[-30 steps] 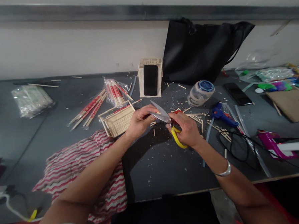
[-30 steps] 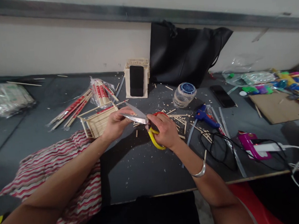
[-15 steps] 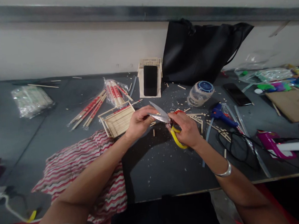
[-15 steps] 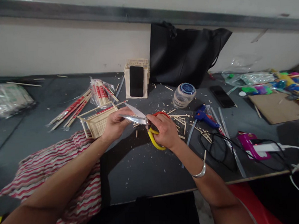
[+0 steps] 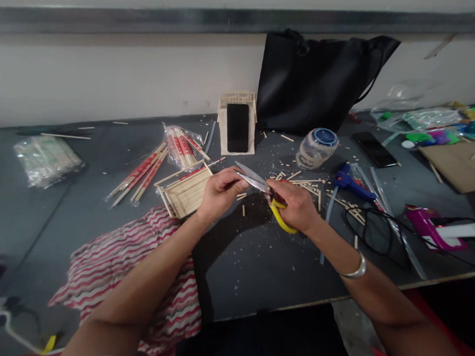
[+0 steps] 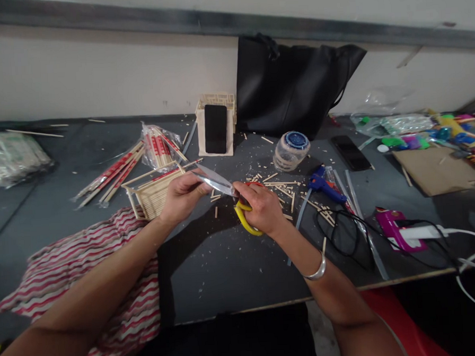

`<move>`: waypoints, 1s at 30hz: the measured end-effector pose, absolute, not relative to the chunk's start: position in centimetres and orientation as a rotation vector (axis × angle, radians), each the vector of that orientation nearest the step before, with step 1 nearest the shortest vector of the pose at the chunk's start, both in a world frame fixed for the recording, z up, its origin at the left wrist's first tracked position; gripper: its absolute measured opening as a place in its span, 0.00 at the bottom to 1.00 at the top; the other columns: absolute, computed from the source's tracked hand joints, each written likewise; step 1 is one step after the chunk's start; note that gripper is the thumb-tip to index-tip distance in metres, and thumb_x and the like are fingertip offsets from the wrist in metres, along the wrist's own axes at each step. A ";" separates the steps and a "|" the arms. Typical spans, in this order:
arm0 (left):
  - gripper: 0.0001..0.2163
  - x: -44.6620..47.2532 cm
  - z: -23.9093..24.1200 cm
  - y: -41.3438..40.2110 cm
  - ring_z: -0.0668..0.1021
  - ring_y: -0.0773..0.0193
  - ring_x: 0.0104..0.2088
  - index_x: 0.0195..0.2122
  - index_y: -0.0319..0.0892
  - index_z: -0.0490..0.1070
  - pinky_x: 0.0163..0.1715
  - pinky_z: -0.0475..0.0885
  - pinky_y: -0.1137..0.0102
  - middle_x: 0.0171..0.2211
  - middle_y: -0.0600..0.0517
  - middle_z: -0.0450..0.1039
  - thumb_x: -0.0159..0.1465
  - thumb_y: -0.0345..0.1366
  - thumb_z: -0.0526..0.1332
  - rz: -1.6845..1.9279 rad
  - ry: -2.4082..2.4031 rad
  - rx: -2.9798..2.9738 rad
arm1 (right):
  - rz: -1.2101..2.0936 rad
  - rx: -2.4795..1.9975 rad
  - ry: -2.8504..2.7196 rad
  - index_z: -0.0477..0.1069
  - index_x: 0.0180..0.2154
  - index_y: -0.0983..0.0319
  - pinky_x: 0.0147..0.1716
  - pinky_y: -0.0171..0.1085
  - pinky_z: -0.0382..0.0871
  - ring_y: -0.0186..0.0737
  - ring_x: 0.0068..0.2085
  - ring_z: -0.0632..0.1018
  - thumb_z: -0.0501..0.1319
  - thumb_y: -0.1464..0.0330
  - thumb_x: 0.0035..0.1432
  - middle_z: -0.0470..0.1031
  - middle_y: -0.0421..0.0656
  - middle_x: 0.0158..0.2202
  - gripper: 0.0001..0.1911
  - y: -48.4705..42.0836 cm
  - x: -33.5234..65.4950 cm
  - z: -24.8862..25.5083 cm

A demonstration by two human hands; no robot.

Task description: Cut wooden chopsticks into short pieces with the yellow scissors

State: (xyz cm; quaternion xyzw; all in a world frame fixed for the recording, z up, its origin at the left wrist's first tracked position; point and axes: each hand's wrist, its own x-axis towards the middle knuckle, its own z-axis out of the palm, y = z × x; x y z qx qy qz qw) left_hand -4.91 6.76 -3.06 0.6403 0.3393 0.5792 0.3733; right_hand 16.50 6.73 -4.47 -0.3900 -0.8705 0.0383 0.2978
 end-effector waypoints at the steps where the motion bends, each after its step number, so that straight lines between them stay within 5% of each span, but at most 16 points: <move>1: 0.13 -4.9 -3.1 6.7 0.75 0.65 0.30 0.28 0.44 0.78 0.32 0.72 0.69 0.27 0.52 0.75 0.61 0.48 0.68 1.473 0.870 1.625 | 0.103 -1.042 -2.305 0.74 0.49 0.59 0.34 0.37 0.71 0.42 0.33 0.78 0.56 0.70 0.62 0.78 0.43 0.33 0.15 6.7 16.5 -4.5; 12: 0.15 -5.0 -3.9 6.9 0.75 0.66 0.30 0.32 0.42 0.78 0.34 0.72 0.70 0.30 0.52 0.75 0.58 0.50 0.70 1.418 0.799 1.451 | 0.117 -0.986 -2.269 0.72 0.50 0.59 0.39 0.40 0.73 0.44 0.37 0.77 0.58 0.63 0.64 0.77 0.45 0.36 0.15 6.7 16.2 -4.5; 30: 0.13 -5.0 -3.6 6.9 0.75 0.67 0.29 0.32 0.44 0.79 0.33 0.72 0.70 0.29 0.53 0.75 0.61 0.49 0.68 1.490 0.796 1.574 | 0.179 -0.988 -2.249 0.73 0.51 0.60 0.36 0.41 0.75 0.44 0.35 0.79 0.57 0.66 0.63 0.79 0.46 0.35 0.16 6.5 16.0 -4.7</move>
